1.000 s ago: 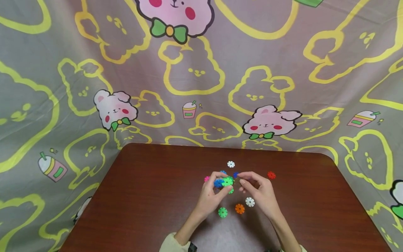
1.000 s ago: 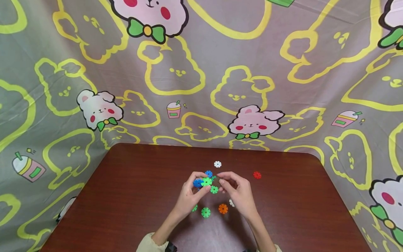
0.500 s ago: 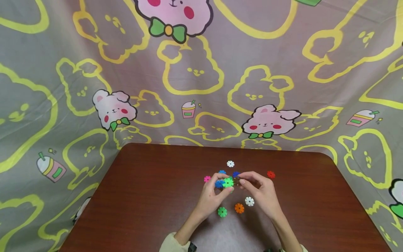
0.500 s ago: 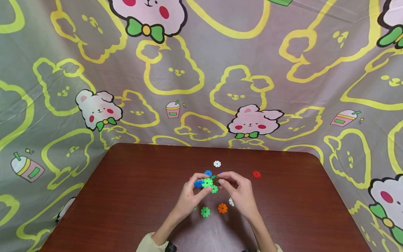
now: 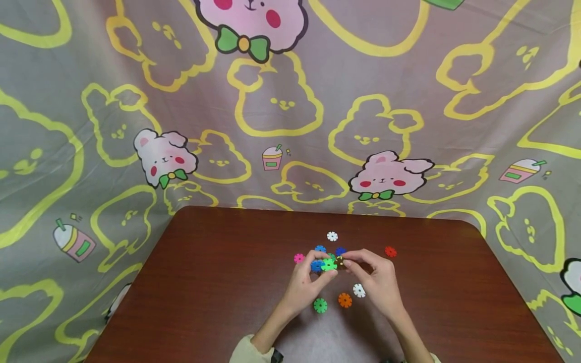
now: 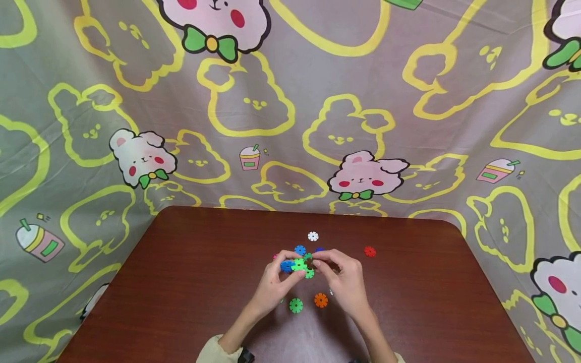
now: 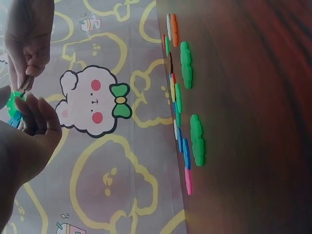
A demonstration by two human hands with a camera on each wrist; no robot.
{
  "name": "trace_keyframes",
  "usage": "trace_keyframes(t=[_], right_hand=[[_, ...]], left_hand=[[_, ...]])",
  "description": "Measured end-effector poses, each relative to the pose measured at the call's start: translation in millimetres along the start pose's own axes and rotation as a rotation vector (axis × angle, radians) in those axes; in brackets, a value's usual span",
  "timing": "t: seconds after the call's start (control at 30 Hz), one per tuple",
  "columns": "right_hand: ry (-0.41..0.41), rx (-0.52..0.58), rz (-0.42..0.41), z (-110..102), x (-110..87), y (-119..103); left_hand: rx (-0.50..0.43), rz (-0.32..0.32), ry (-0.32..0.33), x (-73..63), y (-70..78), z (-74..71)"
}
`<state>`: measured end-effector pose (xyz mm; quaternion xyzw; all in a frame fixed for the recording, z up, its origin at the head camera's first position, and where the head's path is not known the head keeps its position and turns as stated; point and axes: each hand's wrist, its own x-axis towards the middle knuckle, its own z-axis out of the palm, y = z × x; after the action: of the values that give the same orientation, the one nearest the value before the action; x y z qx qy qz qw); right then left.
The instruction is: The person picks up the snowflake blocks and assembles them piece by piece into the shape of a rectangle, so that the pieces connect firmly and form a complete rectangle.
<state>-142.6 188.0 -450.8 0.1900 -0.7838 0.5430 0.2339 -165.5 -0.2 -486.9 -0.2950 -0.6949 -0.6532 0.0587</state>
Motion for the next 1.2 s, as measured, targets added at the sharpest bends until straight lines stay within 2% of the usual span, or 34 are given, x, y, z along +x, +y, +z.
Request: trace_keyframes(t=[0.23,0.43,0.57,0.67,0.77,0.9,1.0,1.07,1.2], right_hand=[[0.023,-0.008,-0.026,4.4,-1.8,-0.9],[0.009,0.044,0.037,9.0,-2.9,-0.9],[-0.002,0.078,0.099,9.3,-3.1,1.0],[-0.029,0.108,0.137,8.0,-3.7,5.0],[-0.063,0.109,0.162,5.9,-3.4,12.5],[-0.091,-0.083,0.195,1.0,-0.2,25.6],[-0.159,-0.267,0.235,-4.7,2.0,35.2],[-0.255,-0.344,0.281,-9.1,2.3,41.1],[-0.5,-0.432,0.426,-15.7,1.3,54.2]], left_hand=[[-0.056,-0.032,-0.022,-1.2,0.5,-0.1],[-0.071,-0.029,-0.042,-1.0,1.9,-1.8],[-0.054,-0.076,-0.052,0.7,3.2,-5.9],[-0.018,-0.108,-0.027,2.5,2.6,-9.7],[0.009,-0.119,0.028,4.4,2.6,-12.7],[0.004,-0.114,0.093,5.3,1.4,-14.9],[-0.005,-0.115,0.113,4.8,-0.9,-16.1],[-0.001,-0.113,0.119,4.3,-2.6,-16.7],[0.011,-0.1,0.13,3.9,-3.7,-17.6]])
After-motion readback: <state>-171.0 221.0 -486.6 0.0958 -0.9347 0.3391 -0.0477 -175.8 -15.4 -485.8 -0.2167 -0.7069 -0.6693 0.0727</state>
